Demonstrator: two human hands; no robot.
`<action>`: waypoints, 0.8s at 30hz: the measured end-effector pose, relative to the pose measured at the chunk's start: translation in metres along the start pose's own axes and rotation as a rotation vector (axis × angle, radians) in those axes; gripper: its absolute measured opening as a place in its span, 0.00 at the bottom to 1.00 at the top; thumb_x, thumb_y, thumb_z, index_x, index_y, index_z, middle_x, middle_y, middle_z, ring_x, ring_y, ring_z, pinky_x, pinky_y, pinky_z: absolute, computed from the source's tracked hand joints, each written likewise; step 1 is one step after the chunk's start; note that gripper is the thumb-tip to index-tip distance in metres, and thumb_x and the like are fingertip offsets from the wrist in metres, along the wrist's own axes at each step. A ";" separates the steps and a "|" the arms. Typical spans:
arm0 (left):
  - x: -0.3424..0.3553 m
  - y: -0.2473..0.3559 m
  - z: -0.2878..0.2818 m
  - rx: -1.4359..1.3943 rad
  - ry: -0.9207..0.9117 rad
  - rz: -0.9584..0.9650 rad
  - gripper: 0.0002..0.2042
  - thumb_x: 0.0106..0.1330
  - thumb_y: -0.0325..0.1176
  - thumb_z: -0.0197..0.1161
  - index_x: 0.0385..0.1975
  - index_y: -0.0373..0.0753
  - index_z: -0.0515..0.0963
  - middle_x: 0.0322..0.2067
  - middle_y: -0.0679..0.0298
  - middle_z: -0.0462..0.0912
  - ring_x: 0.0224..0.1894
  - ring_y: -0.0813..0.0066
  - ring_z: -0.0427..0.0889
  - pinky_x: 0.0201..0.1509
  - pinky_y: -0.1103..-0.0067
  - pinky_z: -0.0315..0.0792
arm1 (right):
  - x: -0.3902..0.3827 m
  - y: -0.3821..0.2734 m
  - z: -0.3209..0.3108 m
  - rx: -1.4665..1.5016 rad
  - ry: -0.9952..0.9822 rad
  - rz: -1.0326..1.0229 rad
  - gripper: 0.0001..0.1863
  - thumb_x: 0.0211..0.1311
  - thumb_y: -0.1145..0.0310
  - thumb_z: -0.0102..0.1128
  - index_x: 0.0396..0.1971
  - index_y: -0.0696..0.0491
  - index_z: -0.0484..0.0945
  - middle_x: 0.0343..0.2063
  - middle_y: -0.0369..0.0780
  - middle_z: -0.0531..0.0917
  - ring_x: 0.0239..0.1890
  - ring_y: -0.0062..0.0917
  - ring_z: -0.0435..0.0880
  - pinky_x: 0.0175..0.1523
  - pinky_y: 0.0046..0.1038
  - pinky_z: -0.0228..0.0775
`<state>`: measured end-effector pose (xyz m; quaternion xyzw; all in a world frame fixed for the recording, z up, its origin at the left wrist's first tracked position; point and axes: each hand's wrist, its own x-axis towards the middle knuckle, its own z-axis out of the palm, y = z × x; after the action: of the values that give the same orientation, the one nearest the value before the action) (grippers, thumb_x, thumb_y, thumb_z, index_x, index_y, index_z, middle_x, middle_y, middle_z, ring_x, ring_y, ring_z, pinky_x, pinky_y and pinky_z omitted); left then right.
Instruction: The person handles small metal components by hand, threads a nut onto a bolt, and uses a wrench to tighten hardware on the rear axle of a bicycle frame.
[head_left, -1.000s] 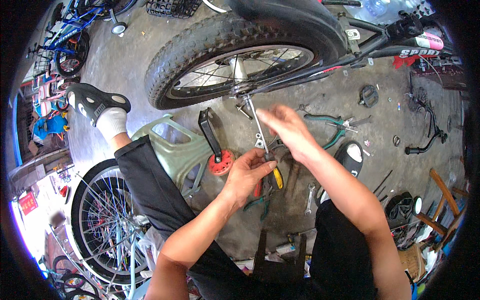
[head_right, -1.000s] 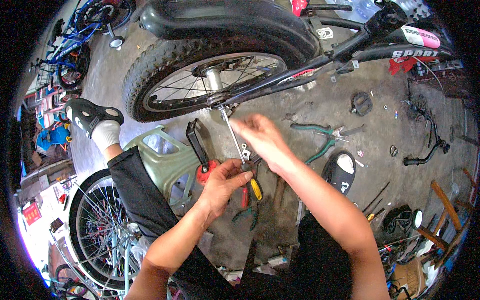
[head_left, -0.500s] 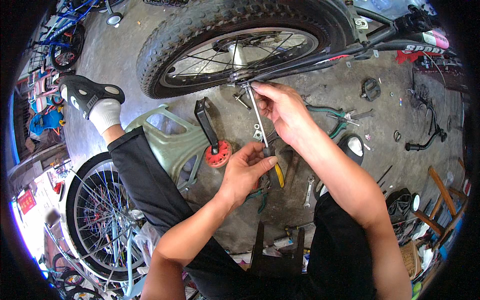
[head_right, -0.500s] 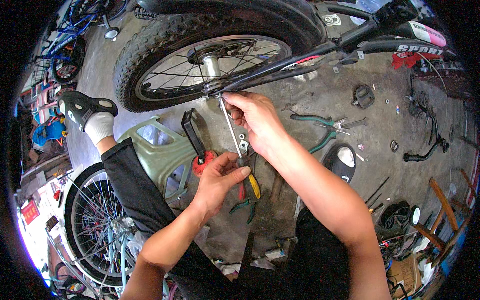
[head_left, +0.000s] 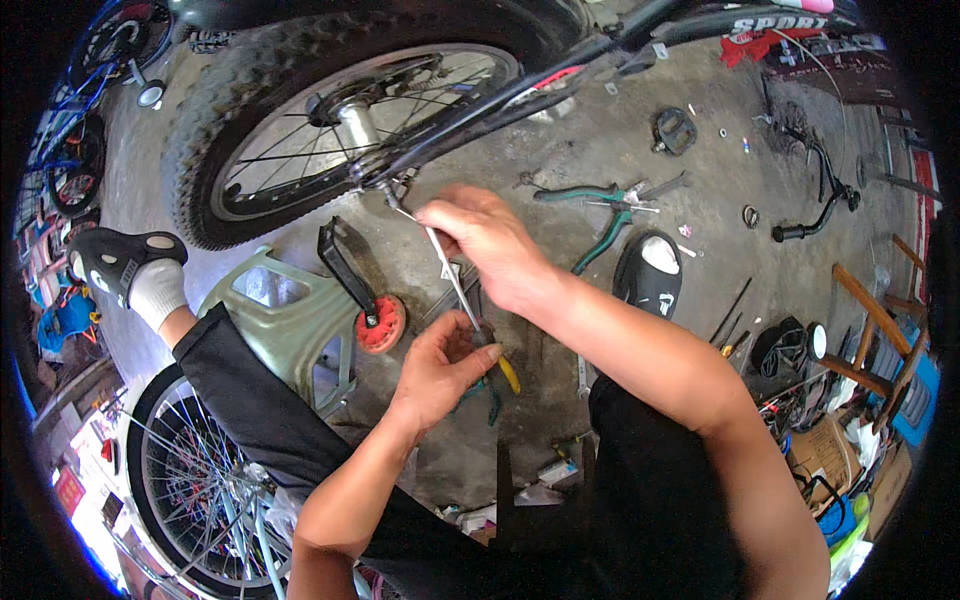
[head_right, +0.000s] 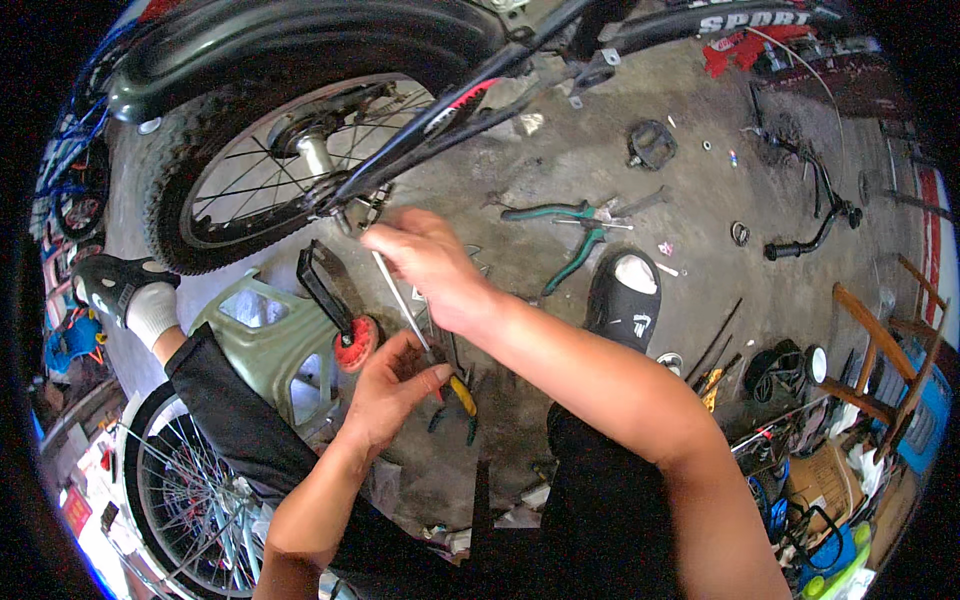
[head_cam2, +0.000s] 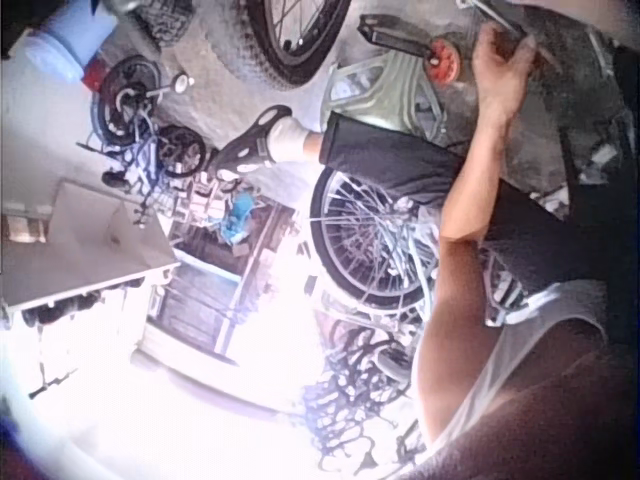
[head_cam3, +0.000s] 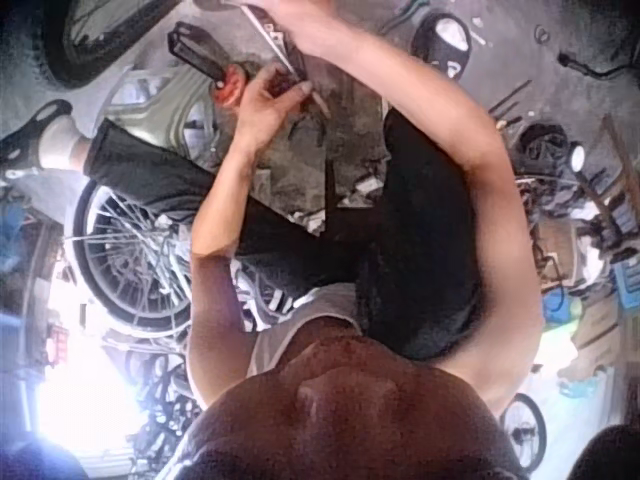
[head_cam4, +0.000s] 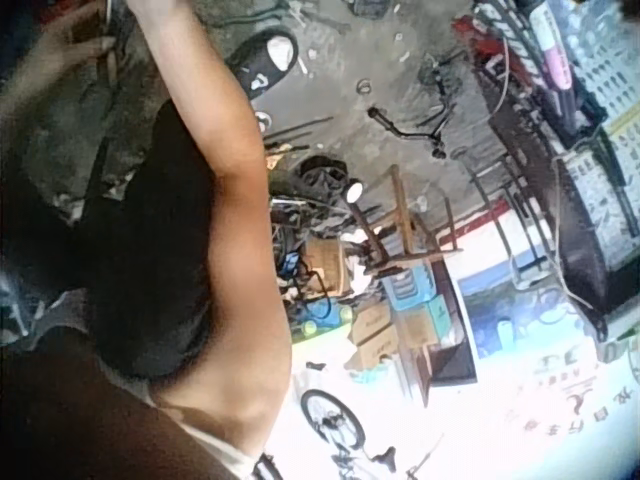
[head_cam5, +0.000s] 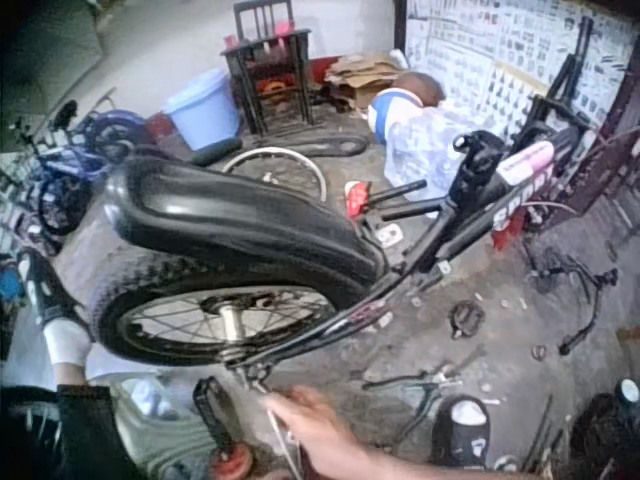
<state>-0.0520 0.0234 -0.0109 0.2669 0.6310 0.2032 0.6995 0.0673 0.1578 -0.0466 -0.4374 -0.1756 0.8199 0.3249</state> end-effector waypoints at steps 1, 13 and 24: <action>0.000 -0.005 0.001 0.078 -0.048 -0.032 0.11 0.68 0.27 0.71 0.45 0.35 0.76 0.30 0.72 0.80 0.30 0.87 0.76 0.34 0.82 0.73 | -0.001 0.004 -0.018 -0.017 0.060 -0.030 0.07 0.61 0.65 0.70 0.32 0.52 0.82 0.28 0.31 0.81 0.30 0.16 0.76 0.36 0.22 0.67; -0.001 0.033 -0.037 1.007 0.298 0.321 0.18 0.68 0.33 0.64 0.57 0.41 0.78 0.45 0.48 0.85 0.46 0.47 0.85 0.50 0.61 0.78 | -0.120 -0.043 -0.259 0.111 0.360 -0.454 0.08 0.67 0.68 0.60 0.43 0.50 0.75 0.38 0.37 0.79 0.38 0.22 0.75 0.43 0.26 0.67; 0.018 0.066 -0.056 1.505 0.453 -0.008 0.12 0.61 0.38 0.67 0.42 0.46 0.89 0.36 0.53 0.89 0.40 0.49 0.88 0.46 0.60 0.81 | -0.114 -0.053 -0.282 -0.381 0.551 -0.300 0.12 0.67 0.63 0.63 0.44 0.54 0.79 0.27 0.29 0.76 0.27 0.16 0.72 0.33 0.24 0.66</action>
<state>-0.1016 0.0928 0.0132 0.6186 0.7273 -0.2319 0.1857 0.3681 0.1195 -0.1038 -0.6637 -0.2932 0.5673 0.3895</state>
